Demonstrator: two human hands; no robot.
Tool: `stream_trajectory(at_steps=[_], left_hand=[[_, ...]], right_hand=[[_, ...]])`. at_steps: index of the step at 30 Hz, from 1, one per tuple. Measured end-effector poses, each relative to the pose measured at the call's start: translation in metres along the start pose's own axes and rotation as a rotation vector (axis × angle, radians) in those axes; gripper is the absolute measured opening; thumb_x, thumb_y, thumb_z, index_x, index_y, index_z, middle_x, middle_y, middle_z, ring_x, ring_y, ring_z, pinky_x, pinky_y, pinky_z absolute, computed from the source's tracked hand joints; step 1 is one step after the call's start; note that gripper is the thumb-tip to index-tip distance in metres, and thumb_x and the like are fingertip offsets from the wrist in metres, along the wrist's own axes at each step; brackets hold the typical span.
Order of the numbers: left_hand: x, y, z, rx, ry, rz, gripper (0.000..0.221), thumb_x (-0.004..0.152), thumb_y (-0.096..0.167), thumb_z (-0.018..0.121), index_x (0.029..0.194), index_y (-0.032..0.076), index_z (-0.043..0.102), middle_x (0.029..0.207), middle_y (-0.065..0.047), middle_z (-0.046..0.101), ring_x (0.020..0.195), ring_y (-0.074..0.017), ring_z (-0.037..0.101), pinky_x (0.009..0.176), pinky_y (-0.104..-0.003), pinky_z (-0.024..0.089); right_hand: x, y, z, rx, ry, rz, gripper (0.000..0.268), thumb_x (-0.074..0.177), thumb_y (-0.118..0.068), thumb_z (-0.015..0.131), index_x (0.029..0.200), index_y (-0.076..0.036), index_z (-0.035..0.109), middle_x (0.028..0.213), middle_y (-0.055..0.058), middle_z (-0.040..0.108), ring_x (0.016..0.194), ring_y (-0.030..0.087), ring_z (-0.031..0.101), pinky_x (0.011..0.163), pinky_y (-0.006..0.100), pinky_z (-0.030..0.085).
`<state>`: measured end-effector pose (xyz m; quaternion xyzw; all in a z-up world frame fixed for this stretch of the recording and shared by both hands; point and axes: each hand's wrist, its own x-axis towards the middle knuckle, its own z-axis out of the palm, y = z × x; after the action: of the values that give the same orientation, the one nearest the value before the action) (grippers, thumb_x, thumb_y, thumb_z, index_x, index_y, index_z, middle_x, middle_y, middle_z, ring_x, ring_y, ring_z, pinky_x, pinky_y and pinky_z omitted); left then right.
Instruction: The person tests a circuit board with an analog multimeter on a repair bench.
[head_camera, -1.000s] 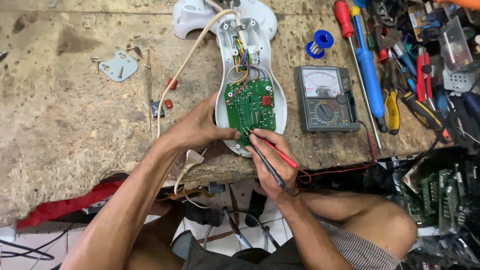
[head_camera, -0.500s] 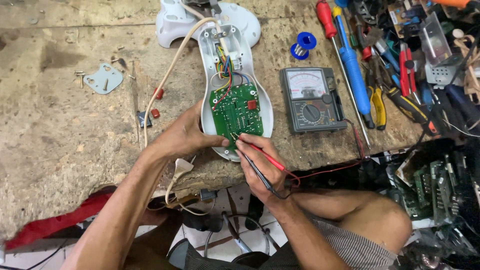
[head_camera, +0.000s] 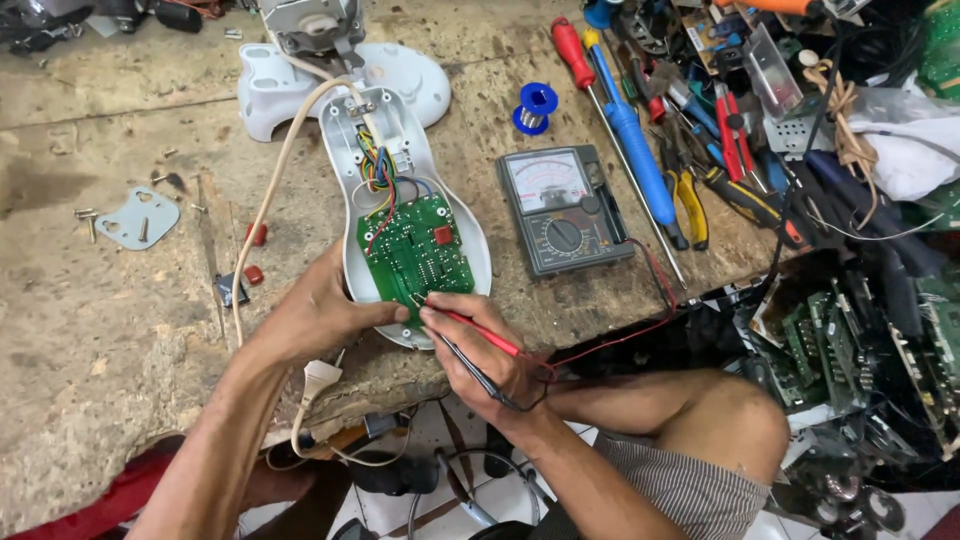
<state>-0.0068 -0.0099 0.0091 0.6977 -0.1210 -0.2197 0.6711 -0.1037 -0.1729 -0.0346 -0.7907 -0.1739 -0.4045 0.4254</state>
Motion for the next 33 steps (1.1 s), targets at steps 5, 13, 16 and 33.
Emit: stream_trajectory(at_steps=[5,13,16,33], left_hand=[[-0.002,-0.003,0.000,-0.012,0.023,-0.023,0.071,0.054,-0.007,0.091,0.118,0.002,0.063,0.099,-0.009,0.074,0.087,-0.0177,0.071,0.076,-0.033,0.062],[-0.001,-0.005,0.000,-0.047,0.047,-0.021,0.075,0.051,-0.009,0.091,0.119,0.002,0.064,0.100,-0.009,0.075,0.088,-0.0183,0.072,0.077,-0.032,0.062],[-0.001,-0.002,0.002,-0.062,0.049,-0.032,0.073,0.052,-0.009,0.090,0.119,0.002,0.064,0.100,-0.010,0.075,0.088,-0.0187,0.072,0.078,-0.033,0.062],[-0.005,0.002,0.002,-0.002,0.043,-0.001,0.073,0.053,-0.008,0.090,0.120,0.002,0.063,0.102,-0.010,0.072,0.093,-0.0193,0.068,0.083,-0.035,0.060]], right_hand=[[0.002,-0.002,-0.002,0.004,0.000,0.004,0.009,0.092,-0.003,0.074,0.100,-0.004,0.079,0.105,0.012,0.075,0.091,0.030,0.078,0.082,0.037,0.064],[0.003,-0.003,-0.002,0.013,0.011,0.014,0.008,0.093,-0.004,0.073,0.099,-0.004,0.079,0.104,0.012,0.075,0.091,0.029,0.078,0.082,0.037,0.063],[0.002,-0.001,-0.001,0.005,0.013,-0.002,0.009,0.093,-0.004,0.073,0.099,-0.004,0.078,0.105,0.012,0.074,0.091,0.029,0.078,0.083,0.037,0.063],[0.004,-0.003,-0.002,-0.006,-0.003,-0.024,0.009,0.094,-0.003,0.072,0.101,-0.003,0.078,0.105,0.013,0.073,0.091,0.030,0.077,0.083,0.038,0.063]])
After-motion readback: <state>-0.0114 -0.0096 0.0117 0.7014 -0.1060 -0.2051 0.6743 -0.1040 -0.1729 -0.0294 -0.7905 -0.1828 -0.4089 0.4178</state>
